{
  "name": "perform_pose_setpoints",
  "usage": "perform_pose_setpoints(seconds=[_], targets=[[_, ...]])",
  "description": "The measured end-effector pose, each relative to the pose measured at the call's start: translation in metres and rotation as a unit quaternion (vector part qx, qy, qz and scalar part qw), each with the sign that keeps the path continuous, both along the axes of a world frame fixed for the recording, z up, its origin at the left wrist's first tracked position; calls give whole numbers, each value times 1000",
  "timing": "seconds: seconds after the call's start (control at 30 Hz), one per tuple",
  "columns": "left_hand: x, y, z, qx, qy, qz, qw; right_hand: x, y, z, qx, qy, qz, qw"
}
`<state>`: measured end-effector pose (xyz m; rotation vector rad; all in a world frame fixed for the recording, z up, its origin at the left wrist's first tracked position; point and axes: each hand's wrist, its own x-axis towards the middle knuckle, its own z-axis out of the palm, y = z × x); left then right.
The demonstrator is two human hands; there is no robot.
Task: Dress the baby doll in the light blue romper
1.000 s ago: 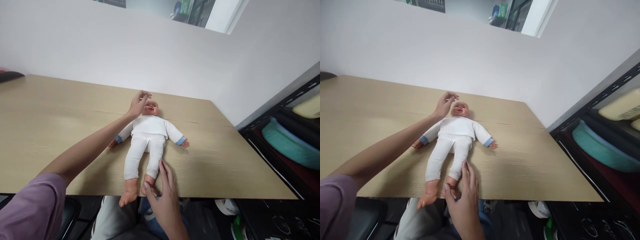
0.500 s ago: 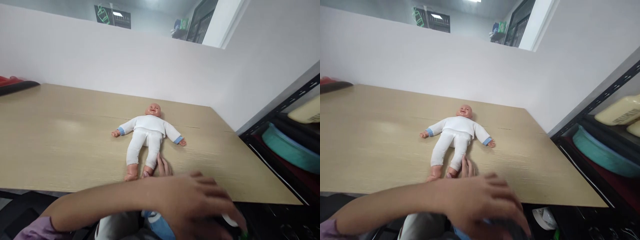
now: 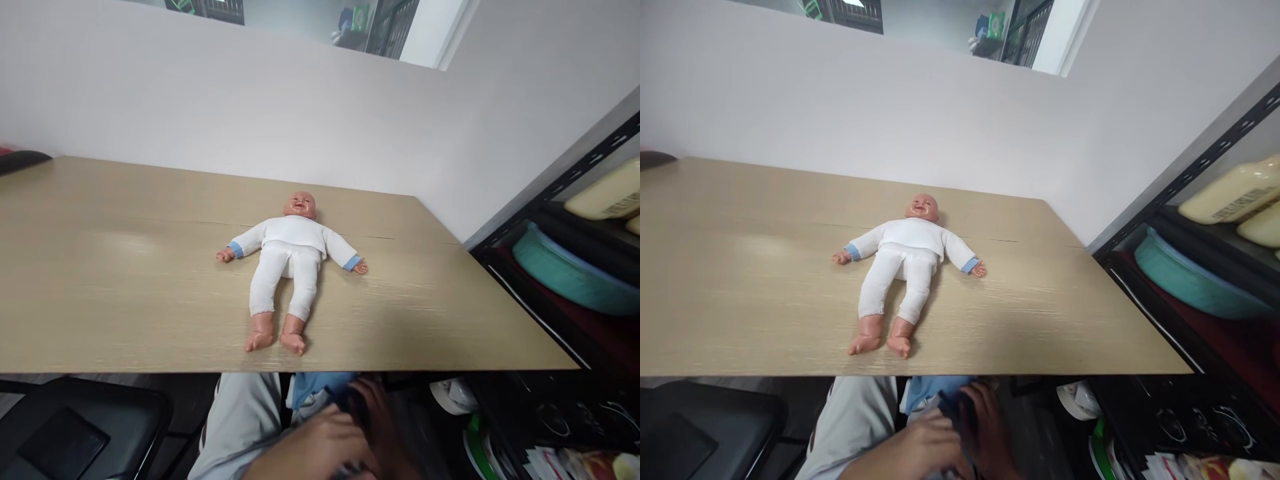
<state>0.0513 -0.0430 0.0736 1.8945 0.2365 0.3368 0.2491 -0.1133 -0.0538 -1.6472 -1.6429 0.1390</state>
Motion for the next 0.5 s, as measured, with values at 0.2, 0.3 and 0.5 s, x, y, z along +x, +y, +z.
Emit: perform_pose_setpoints(seconds=[0.2,0.3,0.5], targets=[[-42,8,-90,21,119,349,929,38,-5,-44,-110,148,-94,978],[-43,15,-129,-45,110,425,897,40,1,-49,-165,276,-94,942],[-33,21,-165,-287,39,391,873,44,-2,-7,-259,423,-90,864]])
